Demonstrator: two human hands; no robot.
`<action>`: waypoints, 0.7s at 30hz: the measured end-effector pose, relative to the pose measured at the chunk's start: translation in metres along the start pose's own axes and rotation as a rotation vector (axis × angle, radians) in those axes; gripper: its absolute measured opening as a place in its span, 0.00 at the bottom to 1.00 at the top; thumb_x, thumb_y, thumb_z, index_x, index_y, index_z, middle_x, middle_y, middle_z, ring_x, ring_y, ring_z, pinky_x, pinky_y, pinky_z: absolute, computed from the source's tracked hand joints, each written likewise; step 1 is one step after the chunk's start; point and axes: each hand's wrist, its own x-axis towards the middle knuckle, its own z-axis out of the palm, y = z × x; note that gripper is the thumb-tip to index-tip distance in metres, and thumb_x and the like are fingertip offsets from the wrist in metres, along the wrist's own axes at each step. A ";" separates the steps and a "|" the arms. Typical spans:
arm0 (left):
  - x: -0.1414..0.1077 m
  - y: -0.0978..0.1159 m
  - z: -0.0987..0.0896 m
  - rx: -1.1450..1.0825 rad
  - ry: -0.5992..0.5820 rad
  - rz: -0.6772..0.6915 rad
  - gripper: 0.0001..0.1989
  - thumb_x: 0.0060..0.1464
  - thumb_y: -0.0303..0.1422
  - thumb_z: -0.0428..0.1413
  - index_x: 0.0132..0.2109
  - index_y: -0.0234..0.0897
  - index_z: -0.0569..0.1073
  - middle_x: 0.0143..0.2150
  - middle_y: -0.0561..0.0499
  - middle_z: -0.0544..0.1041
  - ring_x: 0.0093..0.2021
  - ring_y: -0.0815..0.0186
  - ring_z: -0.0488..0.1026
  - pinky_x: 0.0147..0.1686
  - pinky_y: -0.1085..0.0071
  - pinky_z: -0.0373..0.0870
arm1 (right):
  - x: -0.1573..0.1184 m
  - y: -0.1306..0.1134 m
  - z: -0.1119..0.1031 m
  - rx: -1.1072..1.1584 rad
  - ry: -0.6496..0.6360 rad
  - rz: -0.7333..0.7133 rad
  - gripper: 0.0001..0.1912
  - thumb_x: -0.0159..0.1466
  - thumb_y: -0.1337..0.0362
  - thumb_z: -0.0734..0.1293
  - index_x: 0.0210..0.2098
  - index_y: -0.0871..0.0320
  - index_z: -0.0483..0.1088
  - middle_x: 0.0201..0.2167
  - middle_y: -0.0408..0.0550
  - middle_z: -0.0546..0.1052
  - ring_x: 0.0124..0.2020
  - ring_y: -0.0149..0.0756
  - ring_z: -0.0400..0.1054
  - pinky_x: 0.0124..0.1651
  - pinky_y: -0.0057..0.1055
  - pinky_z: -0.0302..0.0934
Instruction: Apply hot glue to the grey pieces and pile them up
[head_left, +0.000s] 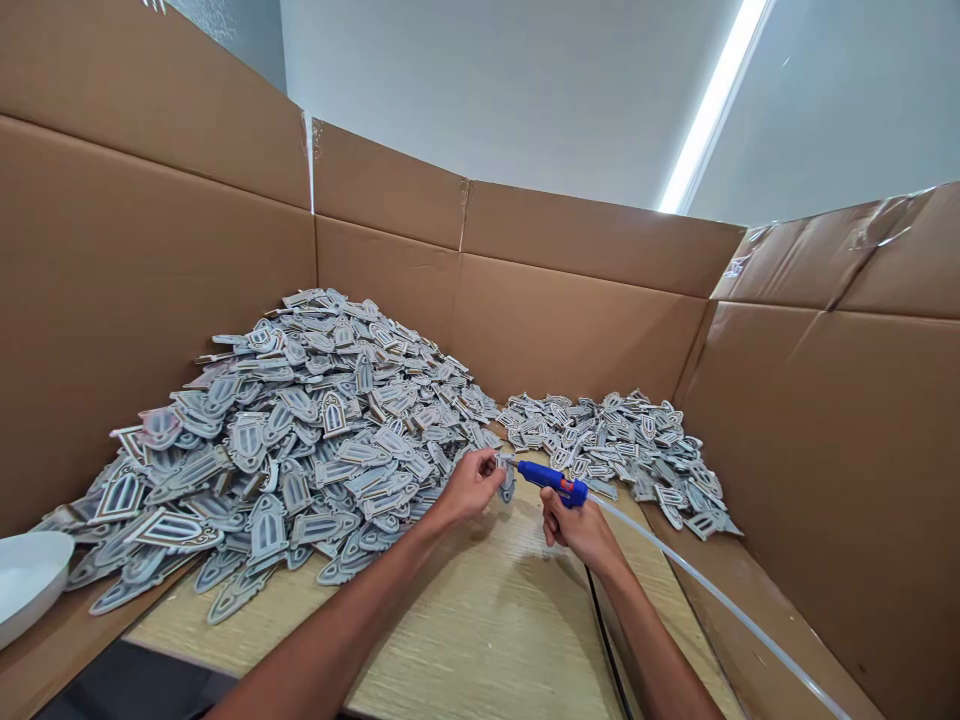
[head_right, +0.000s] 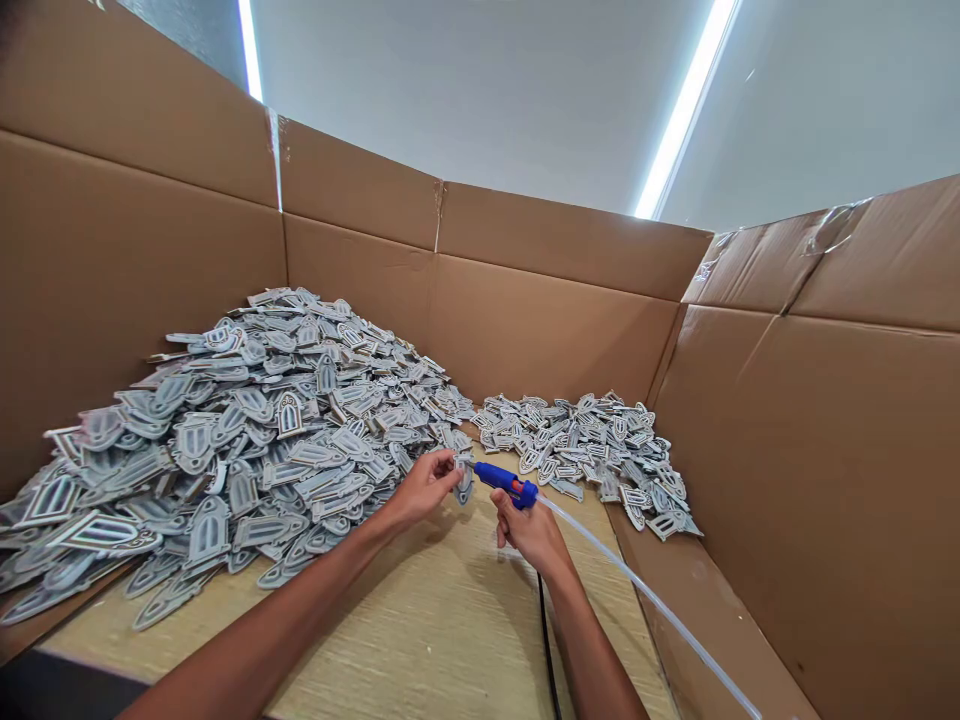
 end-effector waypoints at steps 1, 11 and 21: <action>0.000 0.000 0.000 -0.001 -0.002 -0.001 0.16 0.49 0.44 0.56 0.25 0.38 0.64 0.23 0.57 0.59 0.25 0.70 0.56 0.27 0.72 0.52 | 0.000 0.000 0.000 0.000 0.002 -0.002 0.37 0.53 0.24 0.58 0.18 0.53 0.57 0.11 0.39 0.64 0.13 0.29 0.60 0.21 0.27 0.52; -0.003 0.004 0.002 0.093 0.045 0.004 0.14 0.50 0.41 0.55 0.25 0.38 0.63 0.22 0.57 0.60 0.24 0.70 0.57 0.26 0.72 0.52 | 0.000 0.002 0.003 -0.049 0.025 0.010 0.35 0.54 0.27 0.59 0.19 0.54 0.61 0.13 0.42 0.68 0.15 0.31 0.64 0.21 0.28 0.56; -0.007 0.015 0.002 0.249 0.139 -0.037 0.13 0.51 0.29 0.55 0.22 0.38 0.61 0.20 0.57 0.61 0.23 0.71 0.58 0.26 0.71 0.51 | -0.005 -0.006 0.017 -0.187 0.208 -0.133 0.26 0.55 0.36 0.66 0.25 0.53 0.68 0.14 0.43 0.72 0.17 0.38 0.67 0.24 0.31 0.62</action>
